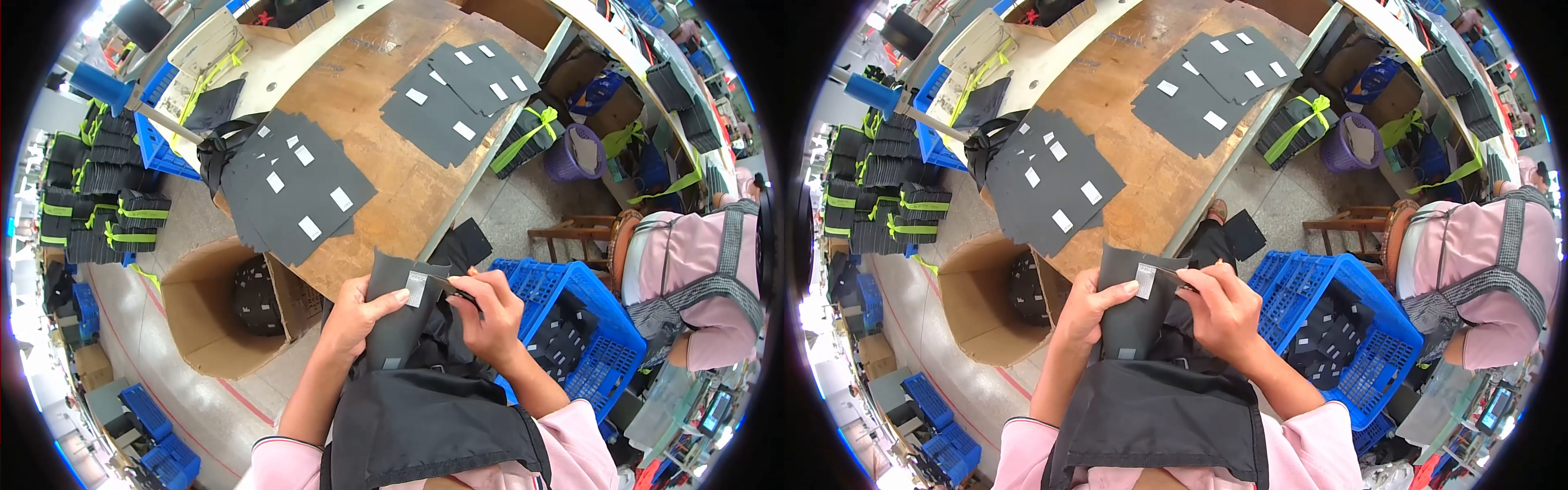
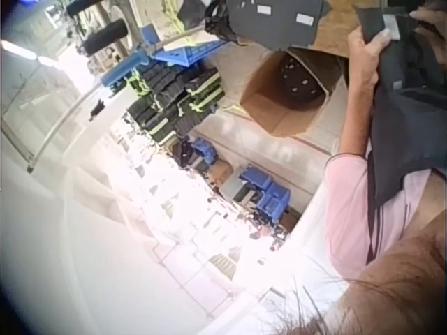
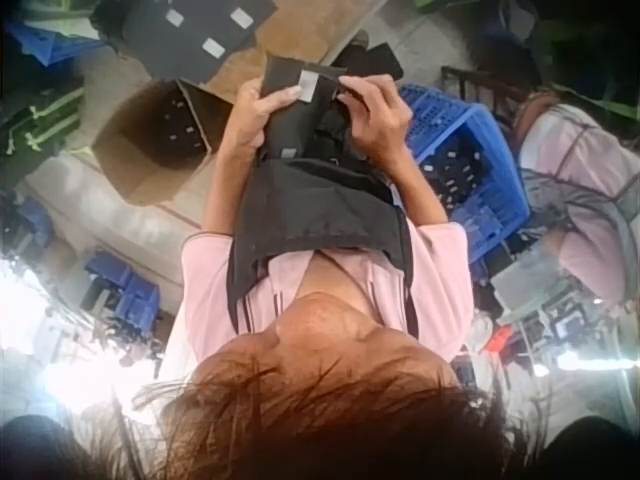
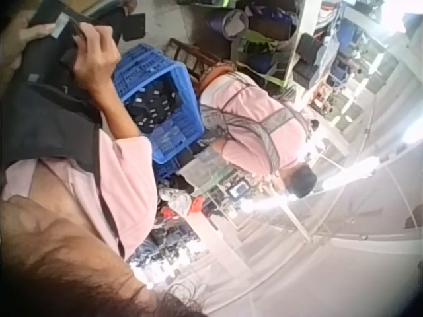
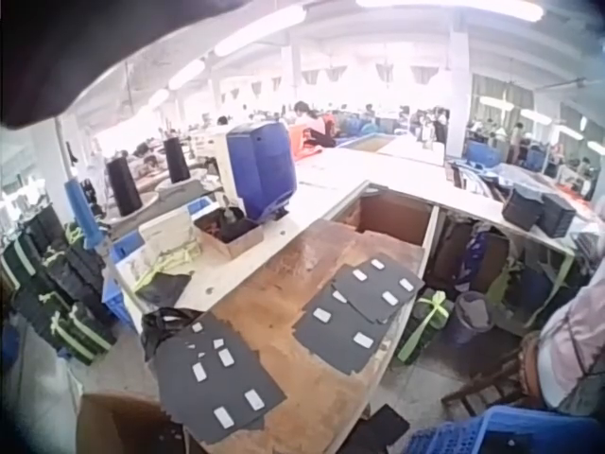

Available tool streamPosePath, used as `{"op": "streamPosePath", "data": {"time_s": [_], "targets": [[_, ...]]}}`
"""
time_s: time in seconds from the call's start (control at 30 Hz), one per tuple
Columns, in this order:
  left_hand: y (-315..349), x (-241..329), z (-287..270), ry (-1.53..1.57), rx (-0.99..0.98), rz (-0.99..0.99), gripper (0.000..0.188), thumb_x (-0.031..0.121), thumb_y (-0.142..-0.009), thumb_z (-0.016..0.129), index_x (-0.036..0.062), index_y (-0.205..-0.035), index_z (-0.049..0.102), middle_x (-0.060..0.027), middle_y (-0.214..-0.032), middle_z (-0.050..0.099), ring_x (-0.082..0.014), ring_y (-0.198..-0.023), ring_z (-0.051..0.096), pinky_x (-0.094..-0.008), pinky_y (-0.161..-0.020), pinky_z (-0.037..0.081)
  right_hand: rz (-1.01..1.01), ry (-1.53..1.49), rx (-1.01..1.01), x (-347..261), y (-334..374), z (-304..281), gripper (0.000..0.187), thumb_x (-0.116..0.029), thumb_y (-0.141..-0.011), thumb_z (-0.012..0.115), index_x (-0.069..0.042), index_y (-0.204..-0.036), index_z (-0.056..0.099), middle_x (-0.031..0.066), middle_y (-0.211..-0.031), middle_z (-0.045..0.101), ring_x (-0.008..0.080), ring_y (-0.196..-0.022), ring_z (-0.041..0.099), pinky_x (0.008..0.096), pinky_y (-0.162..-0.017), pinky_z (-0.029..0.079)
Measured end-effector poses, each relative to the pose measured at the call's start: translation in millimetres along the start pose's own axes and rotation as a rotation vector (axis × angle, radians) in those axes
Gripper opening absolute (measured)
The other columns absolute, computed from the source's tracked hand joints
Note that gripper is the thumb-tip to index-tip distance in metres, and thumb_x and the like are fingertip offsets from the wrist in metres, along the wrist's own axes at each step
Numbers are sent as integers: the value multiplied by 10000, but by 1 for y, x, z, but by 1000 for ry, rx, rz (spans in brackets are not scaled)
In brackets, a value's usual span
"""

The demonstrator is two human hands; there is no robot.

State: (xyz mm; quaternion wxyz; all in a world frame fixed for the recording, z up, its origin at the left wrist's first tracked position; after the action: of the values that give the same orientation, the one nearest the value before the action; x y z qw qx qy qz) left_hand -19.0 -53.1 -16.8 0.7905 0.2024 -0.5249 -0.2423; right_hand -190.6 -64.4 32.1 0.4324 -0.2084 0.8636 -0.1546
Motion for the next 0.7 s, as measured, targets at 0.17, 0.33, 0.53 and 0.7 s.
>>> {"op": "streamPosePath", "data": {"time_s": [0.17, 0.33, 0.53, 0.7], "targets": [[-3, 0, 5, -27, -11, 28, 226, 91, -808, 638, -30, -996, 606, -66, -902, 636, -120, -784, 601, -253, -709, 494, 86, -106, -83, 7, -5, 9, 277, -11, -683, 708, -53, -938, 610, 88, -802, 558, 214, -610, 557, 304, -522, 447], [-4, 0, 2, -118, 15, 137, 238, 103, -852, 600, -20, -1054, 570, -48, -935, 604, -118, -844, 567, -257, -768, 456, 467, -448, -123, 35, -12, 3, 345, 14, -702, 663, 7, -1031, 558, 50, -843, 485, 108, -698, 478, 223, -618, 416], [-9, -2, -6, -45, 0, 184, 279, 165, -871, 599, 7, -1093, 540, -33, -941, 566, -105, -881, 520, -256, -823, 411, 456, -595, -621, 44, -17, 37, 184, -95, -692, 711, -12, -744, 555, 18, -688, 433, 115, -631, 429, 256, -576, 352], [-13, -6, -3, -29, -53, 101, 309, 178, -818, 684, 44, -1053, 536, -12, -888, 571, -80, -816, 536, -242, -766, 431, 486, -490, -223, 37, -12, 35, 251, -22, -769, 653, 2, -992, 542, 29, -846, 522, 84, -795, 511, 223, -698, 428]]}}
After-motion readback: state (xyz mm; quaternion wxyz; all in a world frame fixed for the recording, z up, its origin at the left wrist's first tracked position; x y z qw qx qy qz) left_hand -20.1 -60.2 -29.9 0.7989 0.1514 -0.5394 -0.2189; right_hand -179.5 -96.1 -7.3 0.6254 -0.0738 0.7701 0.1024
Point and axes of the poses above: each hand's wrist, its own y-axis away from the middle knuckle, its own z-axis out of the palm, x = y × z, the point moved 6 cm from there along -y, towards the middle knuckle
